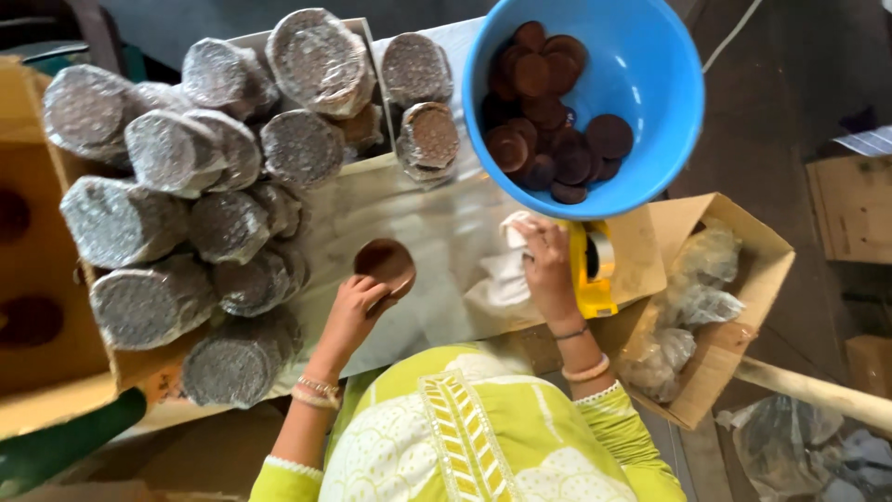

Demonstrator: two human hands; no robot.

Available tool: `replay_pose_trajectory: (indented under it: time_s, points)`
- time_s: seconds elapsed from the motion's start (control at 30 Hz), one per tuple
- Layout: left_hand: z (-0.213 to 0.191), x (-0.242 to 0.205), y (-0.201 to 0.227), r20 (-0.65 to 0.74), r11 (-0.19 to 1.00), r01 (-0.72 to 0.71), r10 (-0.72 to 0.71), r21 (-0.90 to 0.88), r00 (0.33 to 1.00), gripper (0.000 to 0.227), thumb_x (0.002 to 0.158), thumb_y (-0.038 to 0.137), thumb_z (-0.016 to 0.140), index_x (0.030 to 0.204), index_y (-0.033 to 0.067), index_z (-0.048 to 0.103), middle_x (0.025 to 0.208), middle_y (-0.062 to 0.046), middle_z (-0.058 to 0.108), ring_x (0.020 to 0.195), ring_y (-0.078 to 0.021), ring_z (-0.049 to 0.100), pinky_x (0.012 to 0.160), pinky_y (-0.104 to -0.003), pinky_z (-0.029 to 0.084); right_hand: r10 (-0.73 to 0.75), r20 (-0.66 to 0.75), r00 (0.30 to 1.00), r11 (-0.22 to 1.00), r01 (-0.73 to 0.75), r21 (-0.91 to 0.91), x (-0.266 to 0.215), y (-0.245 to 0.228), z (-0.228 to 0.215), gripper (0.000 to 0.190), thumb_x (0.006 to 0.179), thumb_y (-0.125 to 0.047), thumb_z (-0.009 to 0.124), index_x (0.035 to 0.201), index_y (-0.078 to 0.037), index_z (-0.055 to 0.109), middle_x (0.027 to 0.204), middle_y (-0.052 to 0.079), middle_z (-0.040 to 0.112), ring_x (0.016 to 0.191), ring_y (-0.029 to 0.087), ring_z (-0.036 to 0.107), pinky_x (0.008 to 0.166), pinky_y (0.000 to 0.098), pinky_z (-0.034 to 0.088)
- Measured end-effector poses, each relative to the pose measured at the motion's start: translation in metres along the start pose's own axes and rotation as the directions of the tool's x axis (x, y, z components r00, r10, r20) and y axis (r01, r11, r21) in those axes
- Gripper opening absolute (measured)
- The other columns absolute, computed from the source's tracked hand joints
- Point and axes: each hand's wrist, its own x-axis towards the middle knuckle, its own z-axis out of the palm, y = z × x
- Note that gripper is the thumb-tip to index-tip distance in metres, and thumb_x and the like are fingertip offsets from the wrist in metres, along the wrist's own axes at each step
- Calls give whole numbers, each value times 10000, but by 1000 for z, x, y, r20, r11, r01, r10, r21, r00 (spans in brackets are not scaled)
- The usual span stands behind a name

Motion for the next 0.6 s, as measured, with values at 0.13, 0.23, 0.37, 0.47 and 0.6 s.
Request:
replay_pose_trajectory:
  time_s: [0.13,0.23,0.37,0.47,0.6]
  points:
    - [4,10,1,-102,991,-121,125,50,987,166,820,125,759,967,69,706,944,-78,669,1013,-331,583,951,-464,460,-43,87,995,907,75,-415,-15,41,26,583,805,-84,716,1371,-91,576,1386,168,502,1283,399,444,1099,516,383]
    - [14,13,-4,-104,987,-159,161,26,981,184,815,94,745,992,64,702,968,-76,678,1029,-315,597,987,-453,460,-12,93,996,906,50,-420,-27,55,45,589,840,-185,767,1378,-115,537,1399,158,463,1323,394,420,1127,528,368]
    - [47,11,-23,36,838,106,-103,-536,994,137,932,111,673,1056,54,669,977,-25,645,972,-187,573,863,-314,494,-45,118,992,999,43,22,-24,30,60,553,914,-262,770,1389,-106,535,1420,138,454,1365,333,425,1171,511,347]
    - [64,14,-30,240,302,288,-187,-909,953,143,1077,204,604,1046,66,625,933,39,584,889,-72,515,794,-251,450,-76,258,963,886,-54,460,-7,-9,65,640,906,-333,733,1442,-89,481,1436,97,446,1375,248,408,1158,447,328]
    - [86,24,-31,223,50,237,-192,-970,956,205,1108,264,550,1041,76,595,956,35,571,898,-63,501,790,-236,427,-44,445,895,554,-349,756,-26,54,120,543,925,-342,761,1350,-83,541,1239,24,510,1192,134,465,1027,321,381]
